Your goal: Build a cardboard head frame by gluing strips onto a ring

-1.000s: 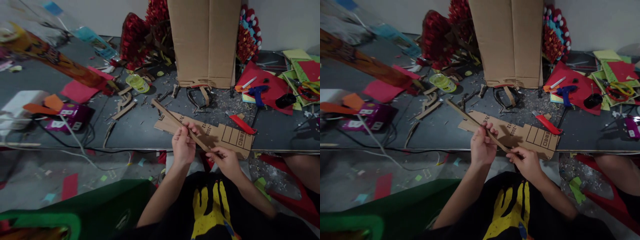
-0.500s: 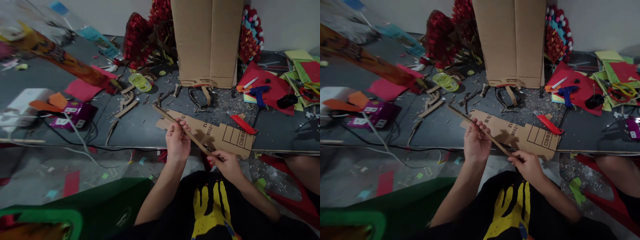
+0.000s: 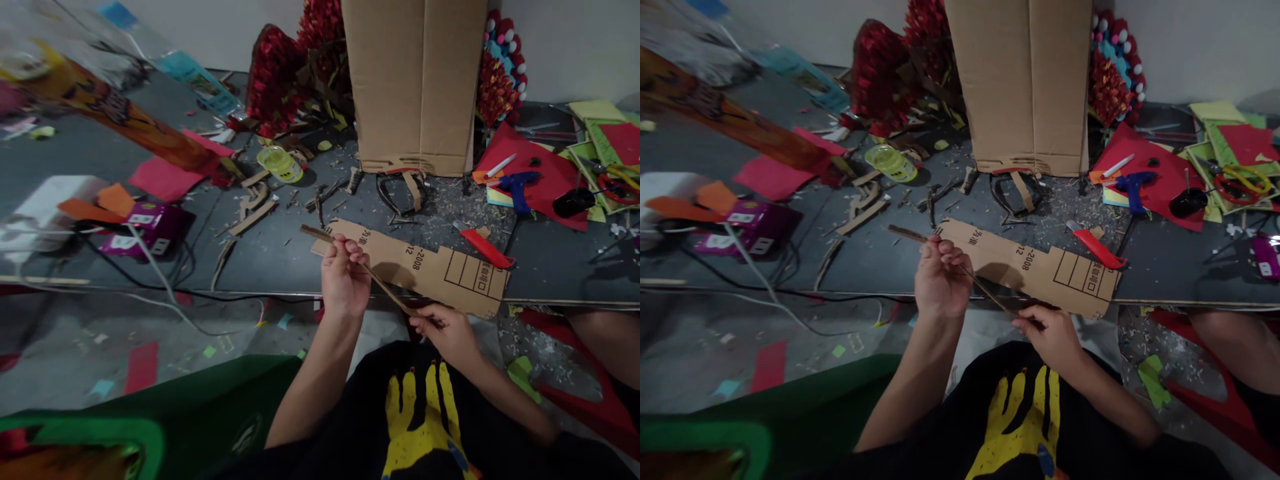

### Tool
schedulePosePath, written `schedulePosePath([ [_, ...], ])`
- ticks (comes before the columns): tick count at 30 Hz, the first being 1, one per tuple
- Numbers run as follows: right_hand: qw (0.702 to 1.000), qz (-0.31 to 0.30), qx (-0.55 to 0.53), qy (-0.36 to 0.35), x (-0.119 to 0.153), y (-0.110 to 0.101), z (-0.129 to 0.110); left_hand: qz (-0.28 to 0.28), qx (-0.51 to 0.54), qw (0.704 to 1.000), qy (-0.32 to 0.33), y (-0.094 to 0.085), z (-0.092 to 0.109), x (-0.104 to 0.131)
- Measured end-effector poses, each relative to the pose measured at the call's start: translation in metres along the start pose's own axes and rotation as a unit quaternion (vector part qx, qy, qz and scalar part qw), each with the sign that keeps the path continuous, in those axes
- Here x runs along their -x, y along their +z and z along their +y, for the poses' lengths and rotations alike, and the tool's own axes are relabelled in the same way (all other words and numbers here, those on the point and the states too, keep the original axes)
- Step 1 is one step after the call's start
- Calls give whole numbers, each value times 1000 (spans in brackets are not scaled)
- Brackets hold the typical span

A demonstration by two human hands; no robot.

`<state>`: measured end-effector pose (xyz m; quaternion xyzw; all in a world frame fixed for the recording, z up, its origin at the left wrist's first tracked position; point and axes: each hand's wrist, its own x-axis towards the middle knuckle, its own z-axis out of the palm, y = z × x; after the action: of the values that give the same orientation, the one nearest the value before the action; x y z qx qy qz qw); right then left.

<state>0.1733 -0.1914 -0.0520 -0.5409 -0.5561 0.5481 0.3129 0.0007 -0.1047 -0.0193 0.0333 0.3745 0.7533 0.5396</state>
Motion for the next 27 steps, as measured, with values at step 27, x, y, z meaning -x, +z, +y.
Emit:
schedulePosePath([
  [27,1000,-9,10,27,5,1,10,-30,-46,998,31,-2,4,-15],
])
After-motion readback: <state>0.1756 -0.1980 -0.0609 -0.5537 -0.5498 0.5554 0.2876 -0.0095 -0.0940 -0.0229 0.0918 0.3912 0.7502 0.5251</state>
